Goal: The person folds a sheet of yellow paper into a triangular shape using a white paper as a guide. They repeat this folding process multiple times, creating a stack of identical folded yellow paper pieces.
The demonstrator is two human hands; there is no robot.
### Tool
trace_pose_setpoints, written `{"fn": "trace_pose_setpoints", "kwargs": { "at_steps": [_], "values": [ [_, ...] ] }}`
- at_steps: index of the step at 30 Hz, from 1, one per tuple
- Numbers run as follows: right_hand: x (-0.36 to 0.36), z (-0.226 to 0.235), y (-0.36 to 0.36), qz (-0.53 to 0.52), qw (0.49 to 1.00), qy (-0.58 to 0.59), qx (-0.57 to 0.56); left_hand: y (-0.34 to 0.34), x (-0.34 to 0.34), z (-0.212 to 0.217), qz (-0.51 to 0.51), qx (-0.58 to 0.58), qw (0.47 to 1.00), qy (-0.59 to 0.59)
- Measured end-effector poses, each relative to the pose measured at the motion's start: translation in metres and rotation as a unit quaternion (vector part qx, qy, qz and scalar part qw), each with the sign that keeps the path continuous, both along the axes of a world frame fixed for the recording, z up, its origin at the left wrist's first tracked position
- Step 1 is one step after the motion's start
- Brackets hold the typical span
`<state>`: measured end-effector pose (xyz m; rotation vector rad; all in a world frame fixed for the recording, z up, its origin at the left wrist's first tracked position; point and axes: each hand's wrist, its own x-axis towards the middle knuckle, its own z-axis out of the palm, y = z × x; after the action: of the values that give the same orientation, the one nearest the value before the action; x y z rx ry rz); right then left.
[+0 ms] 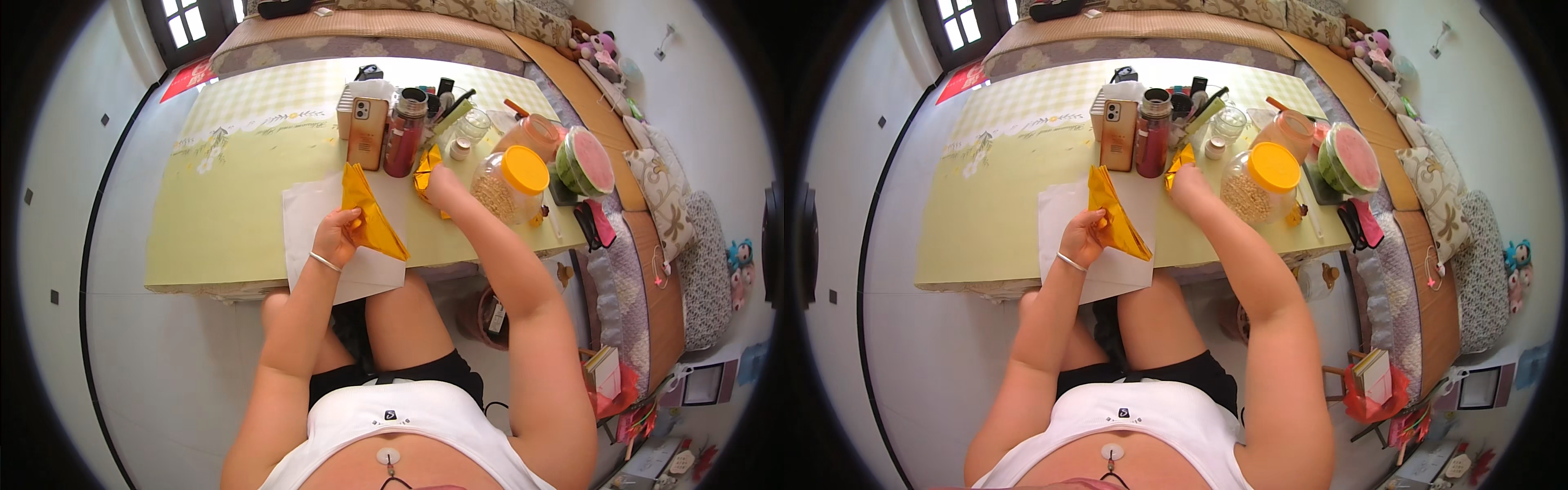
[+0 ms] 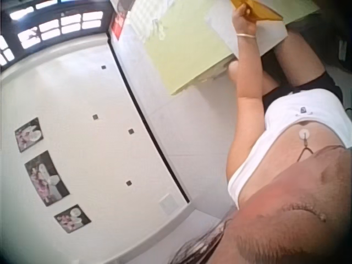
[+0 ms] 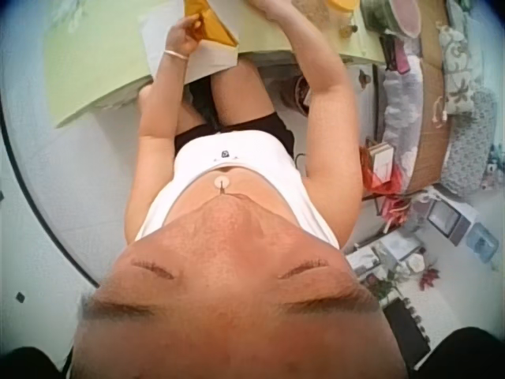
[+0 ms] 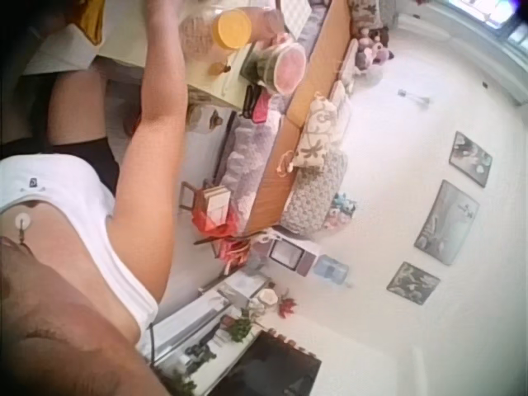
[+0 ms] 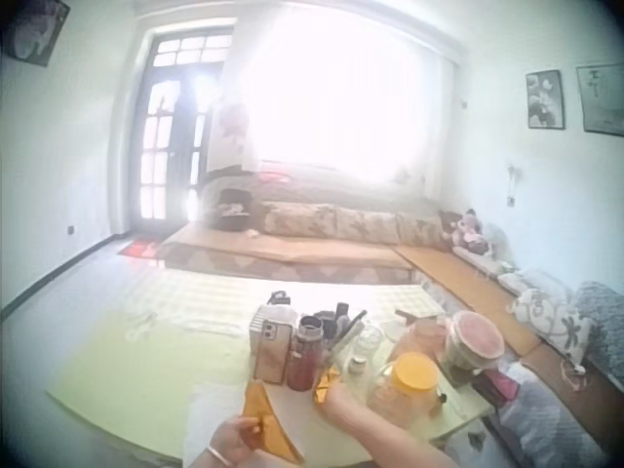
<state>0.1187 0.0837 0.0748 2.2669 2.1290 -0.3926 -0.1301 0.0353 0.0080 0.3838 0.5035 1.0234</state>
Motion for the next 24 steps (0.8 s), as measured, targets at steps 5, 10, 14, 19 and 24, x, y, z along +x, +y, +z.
{"fn": "trace_pose_setpoints", "kwargs": {
  "at_steps": [5,10,14,19,24],
  "values": [
    [0.039,-0.063,0.046,-0.080,0.995,-0.064,0.001,-0.005,-0.012,-0.019,-0.004,0.030,0.998,-0.058],
    [0.036,-0.038,0.055,-0.125,0.985,-0.055,-0.103,-0.013,-0.022,-0.011,-0.018,0.051,0.998,-0.030],
    [0.029,-0.038,0.057,-0.219,0.966,0.032,-0.132,-0.008,-0.030,-0.012,-0.021,0.059,0.997,-0.040],
    [0.023,-0.045,0.050,-0.298,0.932,0.164,-0.129,-0.003,-0.037,-0.018,-0.022,0.070,0.996,-0.044],
    [0.024,-0.064,0.027,-0.284,0.907,0.310,0.032,-0.005,-0.032,-0.018,-0.030,0.054,0.997,-0.044]
  ]
}}
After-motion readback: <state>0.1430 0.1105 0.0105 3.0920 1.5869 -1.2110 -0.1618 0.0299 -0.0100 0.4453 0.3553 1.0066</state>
